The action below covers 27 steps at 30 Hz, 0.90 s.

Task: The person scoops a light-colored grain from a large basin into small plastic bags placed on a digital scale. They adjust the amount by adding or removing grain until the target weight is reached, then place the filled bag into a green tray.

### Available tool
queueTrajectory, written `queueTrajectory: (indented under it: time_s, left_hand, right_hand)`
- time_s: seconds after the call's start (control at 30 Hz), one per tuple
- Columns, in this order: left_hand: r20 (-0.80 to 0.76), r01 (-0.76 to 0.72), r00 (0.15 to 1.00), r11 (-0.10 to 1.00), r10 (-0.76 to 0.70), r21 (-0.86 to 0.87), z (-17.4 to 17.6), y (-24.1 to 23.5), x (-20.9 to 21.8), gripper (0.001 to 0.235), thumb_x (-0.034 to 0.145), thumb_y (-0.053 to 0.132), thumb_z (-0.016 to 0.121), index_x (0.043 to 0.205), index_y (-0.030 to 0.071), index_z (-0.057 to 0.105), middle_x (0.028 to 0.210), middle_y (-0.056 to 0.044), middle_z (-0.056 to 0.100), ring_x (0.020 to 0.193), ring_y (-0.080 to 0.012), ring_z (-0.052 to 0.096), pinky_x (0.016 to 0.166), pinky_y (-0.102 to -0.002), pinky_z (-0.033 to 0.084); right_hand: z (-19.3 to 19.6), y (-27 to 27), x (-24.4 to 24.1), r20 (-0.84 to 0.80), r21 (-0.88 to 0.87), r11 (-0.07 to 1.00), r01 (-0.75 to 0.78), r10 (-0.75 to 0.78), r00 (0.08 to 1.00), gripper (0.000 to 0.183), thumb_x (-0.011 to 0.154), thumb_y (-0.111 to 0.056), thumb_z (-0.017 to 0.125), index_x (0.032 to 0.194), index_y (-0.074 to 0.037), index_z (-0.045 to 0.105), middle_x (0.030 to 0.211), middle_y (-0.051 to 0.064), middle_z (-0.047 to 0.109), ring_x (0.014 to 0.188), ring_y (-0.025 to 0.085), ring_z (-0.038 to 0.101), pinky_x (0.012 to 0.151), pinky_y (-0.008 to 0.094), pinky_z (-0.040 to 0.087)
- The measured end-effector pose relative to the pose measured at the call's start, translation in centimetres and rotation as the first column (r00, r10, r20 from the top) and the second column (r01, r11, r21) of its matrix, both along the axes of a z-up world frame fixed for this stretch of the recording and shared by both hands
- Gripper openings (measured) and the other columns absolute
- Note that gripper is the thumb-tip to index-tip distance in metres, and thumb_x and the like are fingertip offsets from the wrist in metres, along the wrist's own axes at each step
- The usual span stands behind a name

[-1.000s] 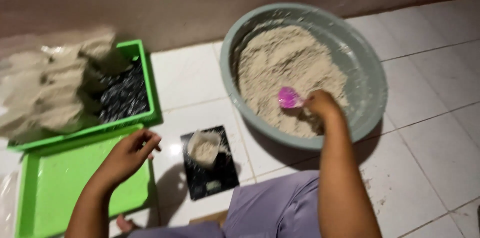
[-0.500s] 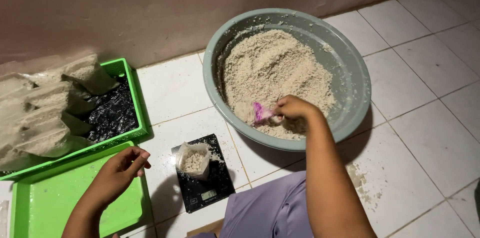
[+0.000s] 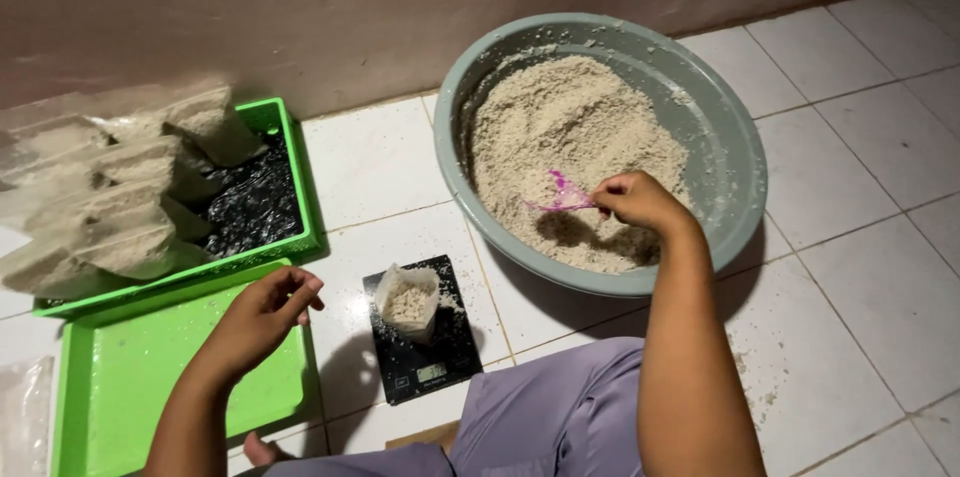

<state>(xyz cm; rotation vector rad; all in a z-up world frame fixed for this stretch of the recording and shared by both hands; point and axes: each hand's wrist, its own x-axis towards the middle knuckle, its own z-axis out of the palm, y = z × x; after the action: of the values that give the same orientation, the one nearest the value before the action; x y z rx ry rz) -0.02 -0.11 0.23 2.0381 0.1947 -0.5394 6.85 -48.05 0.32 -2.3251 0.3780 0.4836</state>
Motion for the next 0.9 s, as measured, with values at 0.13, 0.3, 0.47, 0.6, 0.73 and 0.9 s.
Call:
queueTrajectory:
  time_s: [0.13, 0.3, 0.47, 0.6, 0.73, 0.9]
  left_hand:
    - [0.020, 0.004, 1.000, 0.998, -0.002, -0.062, -0.7, -0.1, 0.1, 0.016, 0.093, 0.017, 0.063, 0.099, 0.005, 0.072, 0.093, -0.007, 0.073, 0.087, -0.0178, 0.068, 0.077, -0.034, 0.057]
    - [0.112, 0.080, 0.991, 0.996, -0.074, -0.043, 0.1, -1.8, -0.3, 0.023, 0.086, 0.014, 0.071, 0.102, -0.001, 0.066, 0.085, -0.015, 0.064, 0.073, -0.0257, 0.061, 0.073, -0.040, 0.053]
    - [0.132, 0.109, 0.985, 0.994, -0.108, 0.001, 0.1, -3.1, -0.7, 0.031, 0.083, 0.029, 0.076, 0.094, 0.002, 0.065, 0.083, -0.013, 0.066, 0.074, -0.0258, 0.063, 0.070, -0.038, 0.052]
    - [0.144, 0.126, 0.980, 0.990, -0.135, 0.069, -1.2, -3.8, -0.5, 0.030, 0.083, 0.035, 0.074, 0.098, 0.010, 0.068, 0.085, -0.008, 0.069, 0.072, -0.0233, 0.065, 0.068, -0.034, 0.052]
    - [0.159, 0.130, 0.976, 0.986, -0.146, 0.109, -0.3, -4.8, -1.1, 0.025, 0.082, 0.033, 0.074, 0.094, 0.013, 0.069, 0.083, -0.005, 0.072, 0.070, -0.0220, 0.067, 0.066, -0.033, 0.052]
    - [0.184, 0.147, 0.969, 0.982, -0.167, 0.119, 0.6, -5.1, -1.6, 0.020, 0.083, 0.029, 0.070, 0.092, 0.011, 0.069, 0.084, -0.007, 0.072, 0.074, -0.0249, 0.068, 0.070, -0.035, 0.052]
  right_hand:
    - [2.0, 0.8, -1.1, 0.060, -0.011, 1.000, -0.005, 0.006, 0.998, 0.022, 0.095, -0.023, 0.064, 0.086, -0.006, 0.076, 0.080, 0.006, 0.069, 0.075, 0.019, 0.060, 0.076, 0.036, 0.046]
    - [3.6, 1.5, -1.9, 0.316, -0.090, 0.988, -0.127, 0.149, 0.937, 0.016, 0.079, -0.016, 0.065, 0.072, -0.003, 0.073, 0.061, 0.015, 0.067, 0.063, 0.025, 0.060, 0.067, 0.037, 0.050]
    - [8.4, 8.0, -4.5, 0.230, -0.117, 0.968, -0.221, 0.243, 0.942, 0.017, 0.080, -0.015, 0.063, 0.072, -0.005, 0.074, 0.061, 0.013, 0.069, 0.061, 0.023, 0.061, 0.065, 0.036, 0.051]
    - [10.5, 13.2, -5.8, 0.207, -0.242, 0.892, -0.382, 0.433, 0.877, 0.018, 0.082, -0.018, 0.065, 0.087, -0.006, 0.078, 0.078, 0.019, 0.075, 0.076, 0.034, 0.072, 0.070, 0.041, 0.055]
    - [9.5, 15.7, -6.7, 0.180, -0.311, 0.829, -0.464, 0.531, 0.828, 0.018, 0.084, -0.021, 0.065, 0.088, -0.008, 0.077, 0.080, 0.016, 0.076, 0.080, 0.035, 0.072, 0.069, 0.042, 0.057]
    - [9.5, 19.0, -9.0, 0.095, -0.495, 0.726, -0.477, 0.591, 0.801, 0.021, 0.087, -0.026, 0.060, 0.085, -0.014, 0.077, 0.080, 0.011, 0.075, 0.076, 0.034, 0.073, 0.069, 0.043, 0.059]
